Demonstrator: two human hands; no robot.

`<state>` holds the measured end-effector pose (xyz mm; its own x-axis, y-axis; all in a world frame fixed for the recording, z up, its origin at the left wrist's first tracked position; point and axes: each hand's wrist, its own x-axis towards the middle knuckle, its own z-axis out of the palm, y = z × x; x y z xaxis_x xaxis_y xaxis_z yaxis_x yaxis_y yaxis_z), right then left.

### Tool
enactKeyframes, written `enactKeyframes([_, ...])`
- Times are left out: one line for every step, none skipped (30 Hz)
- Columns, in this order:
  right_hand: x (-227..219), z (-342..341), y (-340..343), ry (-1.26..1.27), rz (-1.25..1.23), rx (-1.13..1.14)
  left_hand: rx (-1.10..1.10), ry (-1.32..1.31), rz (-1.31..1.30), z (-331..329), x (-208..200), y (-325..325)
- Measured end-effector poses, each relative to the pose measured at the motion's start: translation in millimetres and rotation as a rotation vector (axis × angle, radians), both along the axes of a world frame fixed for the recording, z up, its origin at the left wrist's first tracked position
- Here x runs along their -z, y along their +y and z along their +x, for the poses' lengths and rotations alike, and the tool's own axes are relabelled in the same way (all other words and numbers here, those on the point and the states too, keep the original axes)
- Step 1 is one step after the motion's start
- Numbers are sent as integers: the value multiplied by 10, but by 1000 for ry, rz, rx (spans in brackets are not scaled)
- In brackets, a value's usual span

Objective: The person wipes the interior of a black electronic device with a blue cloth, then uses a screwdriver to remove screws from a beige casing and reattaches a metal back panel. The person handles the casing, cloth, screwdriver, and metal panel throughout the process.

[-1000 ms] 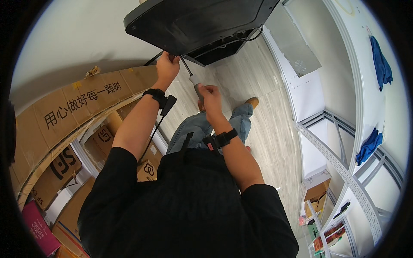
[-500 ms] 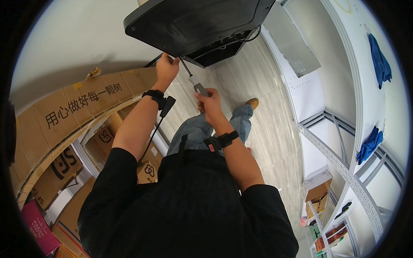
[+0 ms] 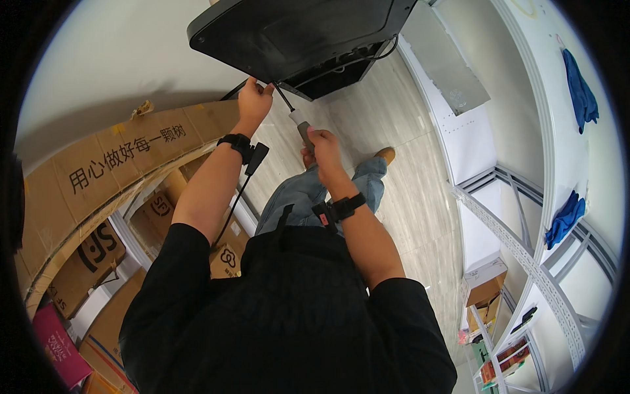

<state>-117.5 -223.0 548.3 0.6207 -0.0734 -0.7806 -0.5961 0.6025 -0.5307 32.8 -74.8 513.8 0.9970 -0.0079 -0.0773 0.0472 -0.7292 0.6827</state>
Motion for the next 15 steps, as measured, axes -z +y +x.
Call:
enactKeyframes([37, 2, -12, 10, 33, 20, 0, -25, 3, -6, 18, 3])
enactKeyframes([71, -3, -13, 16, -5, -4, 0, -50, 7, -11, 35, 8])
enactKeyframes([52, 10, -11, 21, -44, -28, 1, -75, 9, -19, 15, -7])
enactKeyframes([32, 18, -10, 27, -84, -51, 3, -52, 17, -22, -8, -18])
enactKeyframes([6, 23, -10, 0, -111, -87, 5, -28, 24, -23, -31, -25])
enactKeyframes([-43, 26, -3, -28, -137, -125, 6, -5, 33, -31, -58, -26])
enactKeyframes([-66, 23, 1, -55, -163, -162, 14, -18, 34, -31, -46, -18])
enactKeyframes([-50, 22, -2, -54, -102, -144, 22, -30, 34, -23, -32, -7])
enactKeyframes([-16, 27, -21, -53, -43, -126, 30, -43, 33, -21, -25, -10])
enactKeyframes([17, 31, -36, -52, 17, -107, 25, -42, 35, -24, -19, -8])
enactKeyframes([50, 33, -41, -50, 5, -101, 19, -41, 38, -28, -13, -5])
enactKeyframes([53, 50, -34, -47, -7, -94, 14, -40, 41, -32, -21, -11])
enactKeyframes([52, 55, -28, -44, -18, -87, 16, -37, 42, -34, -29, -21])
enactKeyframes([45, 50, -35, -38, -52, -101, 18, -34, 42, -32, -38, -30])
enactKeyframes([-69, 74, -43, -34, -84, -116, 17, -32, 45, -33, -46, -28])
